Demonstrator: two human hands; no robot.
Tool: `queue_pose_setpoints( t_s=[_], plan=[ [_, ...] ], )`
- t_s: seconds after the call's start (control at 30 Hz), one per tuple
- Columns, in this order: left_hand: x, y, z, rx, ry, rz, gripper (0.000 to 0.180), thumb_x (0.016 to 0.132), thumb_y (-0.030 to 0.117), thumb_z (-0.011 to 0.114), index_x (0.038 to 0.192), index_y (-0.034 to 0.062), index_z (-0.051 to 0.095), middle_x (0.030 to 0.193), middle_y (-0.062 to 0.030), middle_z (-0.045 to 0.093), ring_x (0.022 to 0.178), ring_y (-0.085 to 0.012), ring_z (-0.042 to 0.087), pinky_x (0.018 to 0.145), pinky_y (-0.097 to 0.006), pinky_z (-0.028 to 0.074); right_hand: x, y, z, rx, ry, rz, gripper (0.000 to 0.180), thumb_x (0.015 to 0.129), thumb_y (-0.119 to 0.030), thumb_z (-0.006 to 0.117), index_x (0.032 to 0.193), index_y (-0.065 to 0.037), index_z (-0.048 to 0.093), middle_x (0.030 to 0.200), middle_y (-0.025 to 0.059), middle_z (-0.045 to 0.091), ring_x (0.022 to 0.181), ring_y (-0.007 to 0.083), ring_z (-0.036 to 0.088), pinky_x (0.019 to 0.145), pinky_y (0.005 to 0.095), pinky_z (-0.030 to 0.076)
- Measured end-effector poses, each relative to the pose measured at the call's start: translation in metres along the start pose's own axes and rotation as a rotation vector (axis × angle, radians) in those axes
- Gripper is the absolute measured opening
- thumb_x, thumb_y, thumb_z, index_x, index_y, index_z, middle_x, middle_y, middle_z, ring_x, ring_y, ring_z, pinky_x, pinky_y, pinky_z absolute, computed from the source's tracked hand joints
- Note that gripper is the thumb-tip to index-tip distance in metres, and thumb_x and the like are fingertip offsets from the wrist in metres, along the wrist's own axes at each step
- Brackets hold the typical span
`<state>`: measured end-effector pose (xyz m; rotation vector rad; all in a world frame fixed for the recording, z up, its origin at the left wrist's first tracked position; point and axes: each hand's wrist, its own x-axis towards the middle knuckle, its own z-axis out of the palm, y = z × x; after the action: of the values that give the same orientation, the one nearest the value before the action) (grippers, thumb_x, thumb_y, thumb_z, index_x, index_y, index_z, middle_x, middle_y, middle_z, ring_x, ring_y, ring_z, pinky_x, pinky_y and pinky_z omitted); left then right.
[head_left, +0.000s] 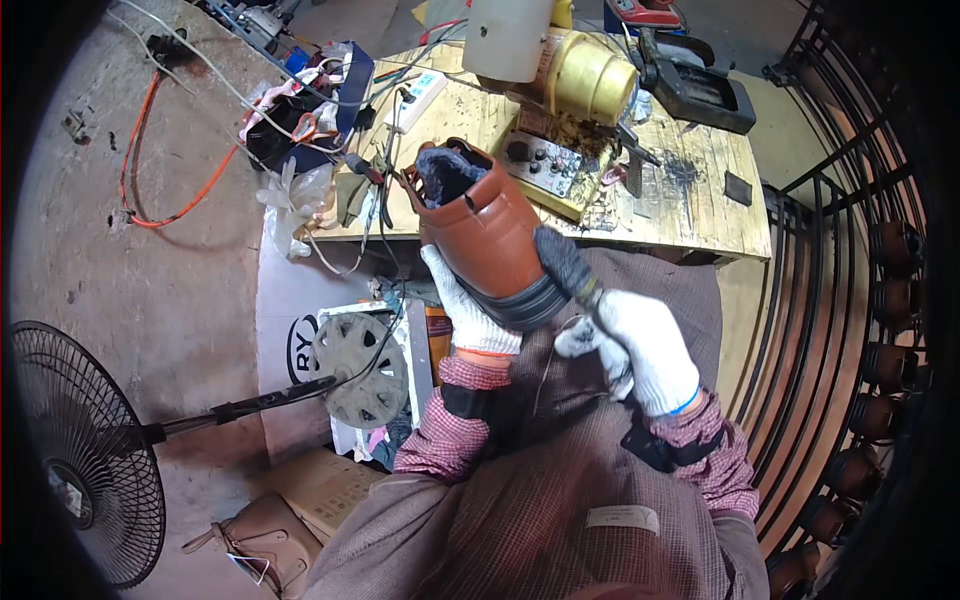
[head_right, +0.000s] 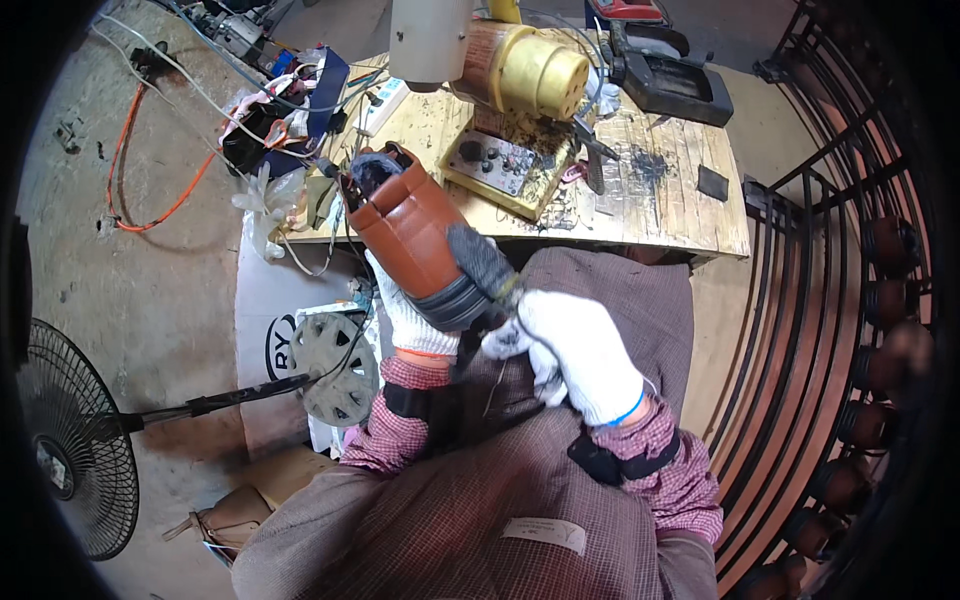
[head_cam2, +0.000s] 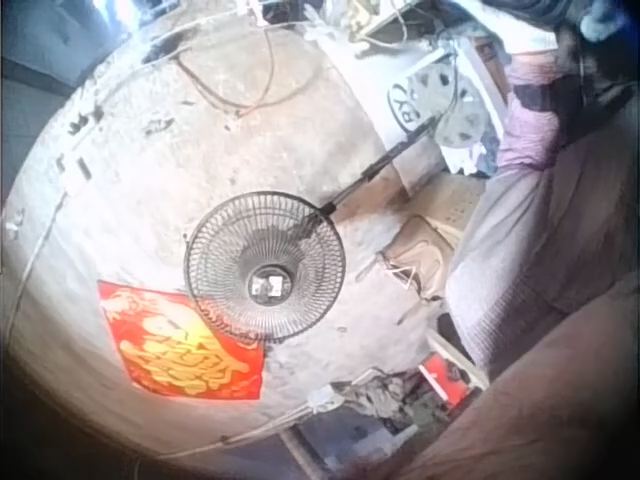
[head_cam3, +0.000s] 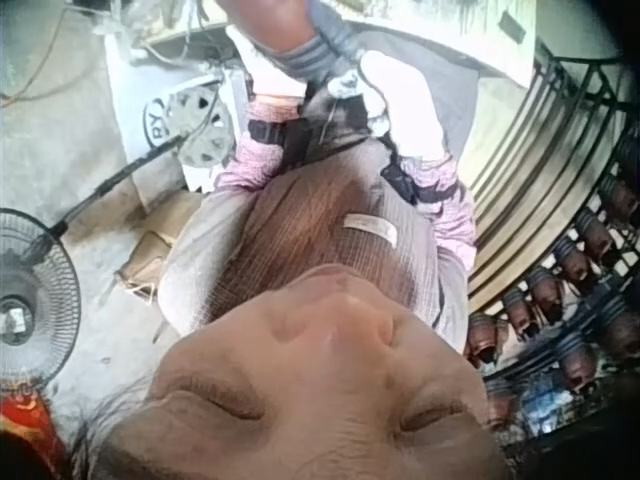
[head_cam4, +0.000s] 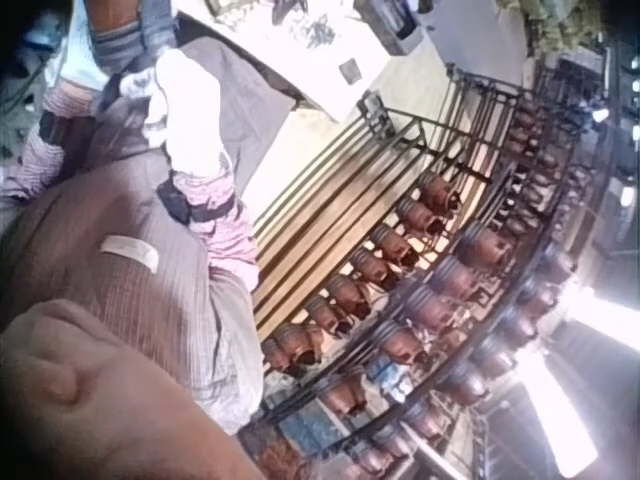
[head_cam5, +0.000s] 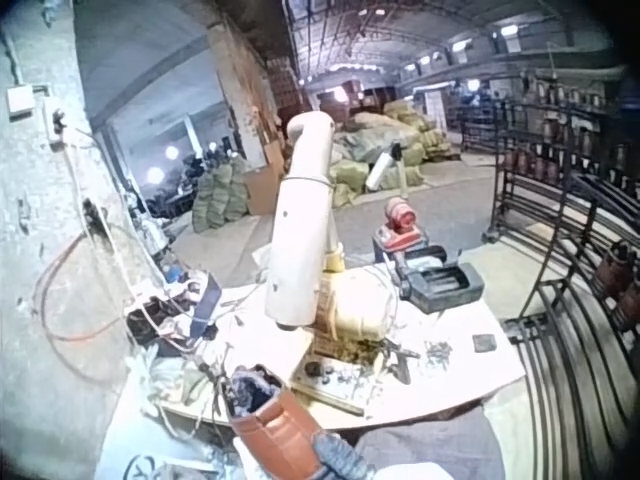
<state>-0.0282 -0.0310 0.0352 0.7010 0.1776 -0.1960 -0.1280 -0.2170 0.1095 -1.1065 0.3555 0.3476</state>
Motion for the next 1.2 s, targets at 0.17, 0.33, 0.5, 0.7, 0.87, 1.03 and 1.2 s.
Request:
queue_pose_setpoints(
  t_s=[0.17,0.33,0.5,0.7,0.87,1.03,1.2],
  plan=[
    [0.002,0.004,0.006,-0.318,-0.069,-0.031,0.064,0.108,0.058,0.036,0.152,0.0121,0.039,0.150,-0.0107,0.049,0.132,-0.0302,0.054,0.111,-0.047,0.047,-0.020,0.010,-0.008,-0.049,0.030,0.120,0.043,0.101,-0.035,0.061,0.089,0.005,0.069,0.060,0.0044,0.062,0.040,0.0065,0.046,0.036,0.0217,0.035],
    [0.001,0.005,0.005,-0.131,0.050,-0.021,0.078,0.099,0.072,0.044,0.155,0.0184,0.040,0.153,-0.0077,0.049,0.135,-0.0298,0.053,0.113,-0.046,0.046,-0.016,0.008,0.005,-0.142,-0.019,0.031,0.037,0.101,-0.030,0.061,0.090,0.003,0.071,0.059,0.0020,0.058,0.042,0.0070,0.047,0.039,0.0218,0.038],
    [-0.005,0.001,0.002,-0.259,-0.054,0.017,0.065,0.107,0.059,0.041,0.152,0.0132,0.040,0.149,-0.0103,0.051,0.134,-0.0305,0.053,0.112,-0.047,0.047,-0.007,-0.001,0.000,-0.067,0.051,0.002,0.030,0.102,-0.026,0.062,0.091,0.001,0.068,0.075,0.0088,0.072,0.044,0.0078,0.052,0.038,0.0222,0.040],
    [-0.004,0.010,0.005,-0.482,-0.255,-0.083,0.067,0.106,0.062,0.038,0.151,0.0125,0.041,0.146,-0.0095,0.054,0.127,-0.0285,0.057,0.108,-0.044,0.050,-0.013,0.010,0.001,-0.029,0.140,0.039,0.031,0.103,-0.026,0.059,0.097,0.003,0.068,0.076,0.0104,0.072,0.044,0.0066,0.049,0.038,0.0211,0.038],
    [0.000,0.011,-0.001,0.035,0.135,0.112,0.088,0.094,0.079,0.044,0.155,0.0154,0.040,0.155,-0.0119,0.047,0.135,-0.0334,0.052,0.113,-0.050,0.046,-0.004,-0.004,-0.001,-0.094,0.135,-0.030,0.023,0.096,-0.019,0.069,0.108,0.000,0.072,0.064,0.0001,0.059,0.049,0.0060,0.051,0.046,0.0204,0.040],
    [-0.006,0.007,-0.002,-0.164,0.069,-0.019,0.081,0.097,0.075,0.042,0.153,0.0155,0.040,0.151,-0.0109,0.050,0.133,-0.0324,0.054,0.112,-0.050,0.047,-0.028,-0.024,-0.003,-0.379,0.138,-0.021,0.017,0.091,-0.011,0.073,0.103,0.000,0.073,0.071,0.0001,0.066,0.060,0.0051,0.061,0.055,0.0222,0.048],
    [-0.018,0.002,0.002,-0.372,-0.134,-0.116,0.076,0.100,0.071,0.041,0.152,0.0150,0.042,0.150,-0.0115,0.051,0.132,-0.0335,0.054,0.110,-0.052,0.048,-0.014,-0.031,-0.018,-1.125,-0.062,-0.570,0.019,0.088,-0.029,0.076,0.090,-0.010,0.075,0.071,0.0083,0.067,0.058,0.0270,0.065,0.058,0.0325,0.054]
  ],
)
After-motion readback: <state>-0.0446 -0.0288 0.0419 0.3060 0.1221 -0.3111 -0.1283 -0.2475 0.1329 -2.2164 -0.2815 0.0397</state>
